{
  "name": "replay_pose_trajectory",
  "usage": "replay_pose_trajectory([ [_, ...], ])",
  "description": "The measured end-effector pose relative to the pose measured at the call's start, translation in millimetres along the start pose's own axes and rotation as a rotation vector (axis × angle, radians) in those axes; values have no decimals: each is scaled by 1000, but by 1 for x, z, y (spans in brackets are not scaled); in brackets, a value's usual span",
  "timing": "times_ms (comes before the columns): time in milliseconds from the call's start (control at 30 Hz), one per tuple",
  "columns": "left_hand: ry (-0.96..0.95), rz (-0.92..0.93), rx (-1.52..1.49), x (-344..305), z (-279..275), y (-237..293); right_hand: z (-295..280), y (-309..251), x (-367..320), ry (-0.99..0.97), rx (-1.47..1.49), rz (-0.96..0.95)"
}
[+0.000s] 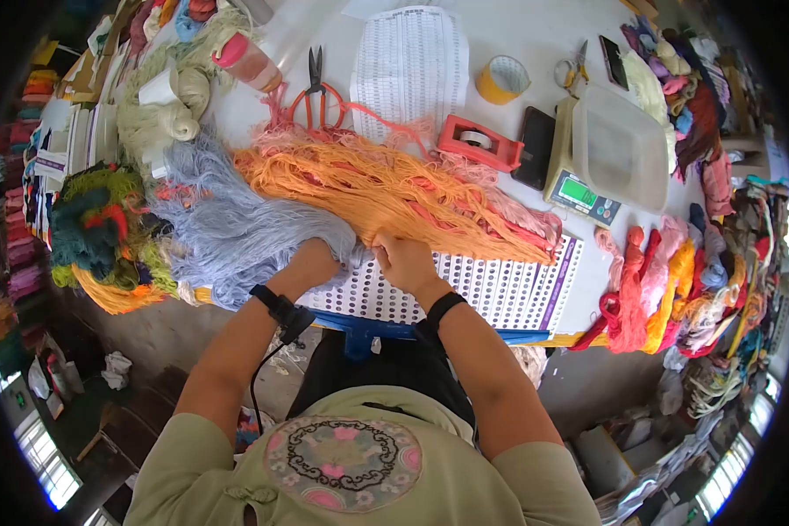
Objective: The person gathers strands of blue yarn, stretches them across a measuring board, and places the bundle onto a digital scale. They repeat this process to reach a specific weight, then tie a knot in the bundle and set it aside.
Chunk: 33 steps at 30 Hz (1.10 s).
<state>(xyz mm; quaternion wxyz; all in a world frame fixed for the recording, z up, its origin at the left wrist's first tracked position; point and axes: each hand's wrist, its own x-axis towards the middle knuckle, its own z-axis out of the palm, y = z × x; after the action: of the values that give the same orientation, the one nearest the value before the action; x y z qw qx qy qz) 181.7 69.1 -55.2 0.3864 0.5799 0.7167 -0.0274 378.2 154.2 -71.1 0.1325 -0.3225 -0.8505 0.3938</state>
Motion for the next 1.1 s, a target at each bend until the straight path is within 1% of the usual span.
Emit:
replay_pose_trajectory([
  [33, -9, 2, 10, -2, -2, -5, 0, 1, 2, 7, 8, 8],
  [100, 97, 93, 39, -12, -5, -19, 1, 3, 3, -9, -37, -14],
  [133, 84, 95, 46, -13, -2, -29, 2, 3, 4, -5, -28, -3],
  [200, 361, 255, -57, -10, 8, -45, 1, 2, 3, -25, -50, 28],
  [233, 362, 262, -51, -8, 5, -43, 1, 3, 4, -17, -51, 29],
  [300, 308, 74, -140, -9, 5, -37, 1, 4, 3, -10, -84, 31],
  [333, 306, 74, -138, -14, -6, -24, 1, 4, 3, -9, -81, 33],
  [400, 276, -95, -360, -26, -34, 12, 2, 5, 3, -17, -57, 34],
  [433, 274, -96, -357, -24, -31, 14, 2, 4, 4, -15, -52, 35],
  [500, 35, -217, -153, -16, -26, 14, 3, 4, 3, -5, -43, 37],
  [533, 33, -214, -153, -14, -27, 15, 3, 4, 4, -4, -44, 41],
  [600, -49, -234, 52, -10, -29, 14, 6, 4, 5, -6, -92, 58],
  [633, -51, -228, 50, -8, -27, 9, 6, 2, 6, -5, -96, 63],
  [700, 25, -188, 52, -6, -24, -5, 4, 0, 7, -33, -120, 100],
  [733, 29, -184, 52, -7, -26, -6, 4, 1, 7, -29, -124, 99],
  [800, 223, -27, -205, -10, -30, -9, 6, 1, 7, -25, -129, 101],
  [833, 225, -25, -200, -13, -33, -12, 7, 1, 6, -20, -128, 100],
  [900, -34, -136, -733, -20, -43, -20, 6, -3, 8, 28, -112, 76],
  [933, -23, -131, -723, -30, -55, -19, 7, -3, 9, 40, -112, 66],
  [1000, 23, 97, -1336, -64, -84, -5, 10, -5, 6, 9, -145, 107],
  [1033, 35, 109, -1330, -77, -88, -4, 8, -8, 4, 19, -149, 94],
  [1100, 56, 391, -1928, -100, -93, 1, 8, -19, 1, -15, -67, 233],
])
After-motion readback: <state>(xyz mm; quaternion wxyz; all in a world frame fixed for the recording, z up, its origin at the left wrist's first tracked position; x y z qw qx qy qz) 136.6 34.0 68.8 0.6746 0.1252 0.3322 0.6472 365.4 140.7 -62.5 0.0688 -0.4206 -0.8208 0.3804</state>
